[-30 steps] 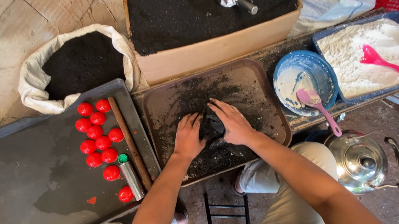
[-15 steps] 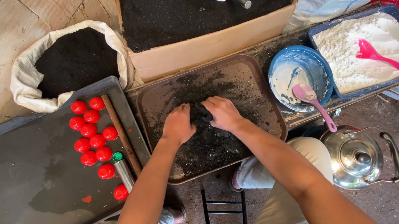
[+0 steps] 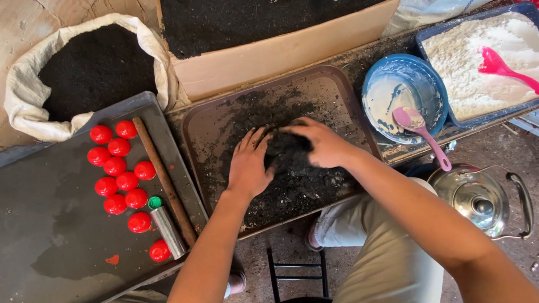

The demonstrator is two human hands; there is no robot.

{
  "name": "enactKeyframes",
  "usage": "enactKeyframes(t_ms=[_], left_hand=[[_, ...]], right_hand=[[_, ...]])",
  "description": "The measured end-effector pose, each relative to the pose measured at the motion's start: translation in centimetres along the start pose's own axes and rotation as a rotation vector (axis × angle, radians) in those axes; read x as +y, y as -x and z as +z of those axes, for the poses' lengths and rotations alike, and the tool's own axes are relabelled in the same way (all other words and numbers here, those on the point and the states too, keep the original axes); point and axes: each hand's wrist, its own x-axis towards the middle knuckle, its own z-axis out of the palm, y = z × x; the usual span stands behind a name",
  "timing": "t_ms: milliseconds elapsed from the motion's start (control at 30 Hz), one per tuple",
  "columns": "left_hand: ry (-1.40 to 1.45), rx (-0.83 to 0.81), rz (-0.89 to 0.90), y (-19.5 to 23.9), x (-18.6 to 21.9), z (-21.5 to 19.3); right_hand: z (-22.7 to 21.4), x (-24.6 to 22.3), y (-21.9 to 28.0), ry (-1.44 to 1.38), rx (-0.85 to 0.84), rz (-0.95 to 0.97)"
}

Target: The person mixes a dark granular substance on a tray, adds water from a kettle, and incorporates a white paste from a bowl using a pink spatula. They knead the mixture by hand to form a dough-like consistency.

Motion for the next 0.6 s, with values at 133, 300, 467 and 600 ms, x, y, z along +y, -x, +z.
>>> enactKeyframes(t_ms=[133,300,467,600], left_hand=[[-0.012,-0.021,0.021,1.1,-1.1,1.2],[0.407,0.491,-0.050,1.2,-2.3,4.7],[0.547,0.441,-0.164,-0.2,-3.5,7.4],[0.419,0.296,-0.251,-0.1,-2.3,6.1]], right_hand=[[1.3,1.8,2.5,0.071,0.173,0.005],[5.3,-0.8,3.5,-0.036,0.295,0.422],[8.4,0.0,0.2,-0.217,0.424,0.216],[8.1,-1.5,-0.8,-0.121,0.456,0.080]])
